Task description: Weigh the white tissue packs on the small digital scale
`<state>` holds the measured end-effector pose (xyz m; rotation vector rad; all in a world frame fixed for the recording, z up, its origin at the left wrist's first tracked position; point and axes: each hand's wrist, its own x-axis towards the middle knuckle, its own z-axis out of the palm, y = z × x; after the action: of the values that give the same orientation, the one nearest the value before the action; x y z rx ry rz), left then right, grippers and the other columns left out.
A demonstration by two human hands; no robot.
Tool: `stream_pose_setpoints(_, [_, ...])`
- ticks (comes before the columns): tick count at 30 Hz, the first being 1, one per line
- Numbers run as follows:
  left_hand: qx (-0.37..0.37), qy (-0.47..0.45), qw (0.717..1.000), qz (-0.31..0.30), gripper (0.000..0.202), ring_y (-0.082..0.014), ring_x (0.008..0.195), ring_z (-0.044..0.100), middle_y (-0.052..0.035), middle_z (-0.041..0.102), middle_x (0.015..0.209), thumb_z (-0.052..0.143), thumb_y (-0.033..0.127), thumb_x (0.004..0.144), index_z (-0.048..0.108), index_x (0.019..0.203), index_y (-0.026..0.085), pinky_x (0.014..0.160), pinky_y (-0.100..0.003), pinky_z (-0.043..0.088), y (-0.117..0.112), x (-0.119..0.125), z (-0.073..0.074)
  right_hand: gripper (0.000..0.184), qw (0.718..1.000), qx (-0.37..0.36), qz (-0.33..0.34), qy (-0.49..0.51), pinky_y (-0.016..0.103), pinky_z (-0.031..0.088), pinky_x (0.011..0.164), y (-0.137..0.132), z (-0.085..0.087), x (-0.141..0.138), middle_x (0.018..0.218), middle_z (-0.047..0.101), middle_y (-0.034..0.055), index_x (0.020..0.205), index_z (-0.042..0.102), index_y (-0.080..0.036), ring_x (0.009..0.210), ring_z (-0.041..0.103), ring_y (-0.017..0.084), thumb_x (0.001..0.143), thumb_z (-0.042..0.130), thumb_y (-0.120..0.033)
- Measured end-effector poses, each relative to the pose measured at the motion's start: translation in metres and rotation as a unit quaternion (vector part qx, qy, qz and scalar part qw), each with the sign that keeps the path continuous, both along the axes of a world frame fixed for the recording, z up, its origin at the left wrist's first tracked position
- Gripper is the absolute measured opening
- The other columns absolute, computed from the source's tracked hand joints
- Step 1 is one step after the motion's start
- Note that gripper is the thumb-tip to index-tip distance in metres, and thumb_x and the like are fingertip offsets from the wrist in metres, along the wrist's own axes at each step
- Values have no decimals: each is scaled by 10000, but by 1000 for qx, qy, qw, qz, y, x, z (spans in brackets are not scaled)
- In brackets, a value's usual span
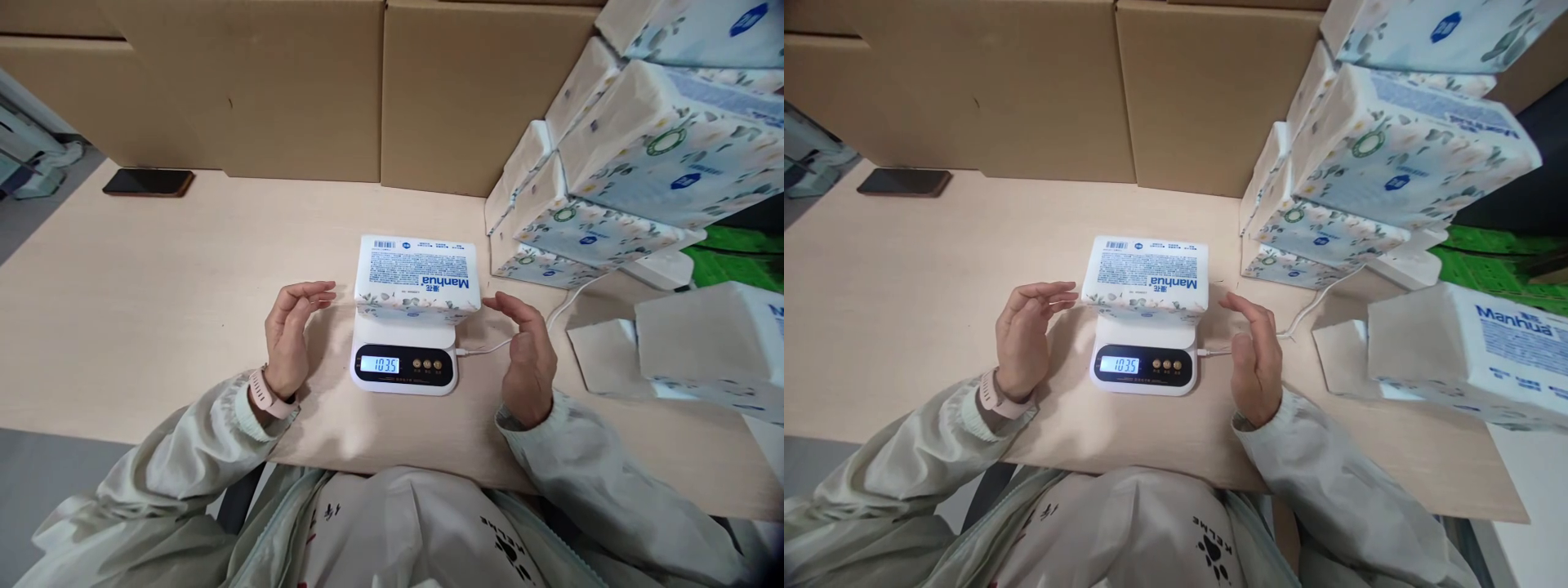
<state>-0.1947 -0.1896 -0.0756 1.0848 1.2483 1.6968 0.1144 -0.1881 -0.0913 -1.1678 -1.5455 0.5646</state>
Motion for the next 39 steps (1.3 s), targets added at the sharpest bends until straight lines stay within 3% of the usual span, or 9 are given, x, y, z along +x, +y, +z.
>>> stream_pose_setpoints(7, [-16, 3, 1000, 6, 246, -196, 985, 757, -99, 791, 1157, 701, 424, 967, 751, 1033, 192, 922, -341, 599, 1, 0, 1, 417, 999, 34, -20, -1, 466, 538, 1010, 0, 3, -1, 1072, 738, 58, 1315, 729, -281, 1055, 691, 249, 1090, 424, -457])
stream_pose_setpoints(15, [-13, 0, 1000, 1, 230, -185, 950, 761, -92, 796, 1139, 715, 407, 957, 757, 1019, 190, 906, -327, 599, 0, 0, 2, 396, 999, 39, -17, -2, 416, 545, 893, 1, 5, -2, 1016, 727, 63, 1184, 748, -248, 1002, 685, 245, 1089, 417, -445])
stream_pose_setpoints(33, [-15, 17, 1000, 5, 291, -191, 923, 758, -100, 792, 1148, 739, 474, 936, 743, 1011, 192, 896, -352, 613, 1, 1, 3, 407, 999, 39, -25, -2, 457, 558, 922, 2, 9, -3, 1025, 736, 78, 1083, 744, -242, 1024, 698, 268, 1089, 418, -485])
stream_pose_setpoints(39, [-14, 15, 1000, -5, 288, -212, 1014, 759, -100, 792, 1191, 749, 465, 932, 784, 1041, 201, 965, -380, 621, 3, -2, 9, 417, 993, -33, -16, 111, 561, 525, 1104, 1, 18, -6, 1174, 766, 105, 1128, 756, -240, 1179, 709, 312, 1063, 488, -553])
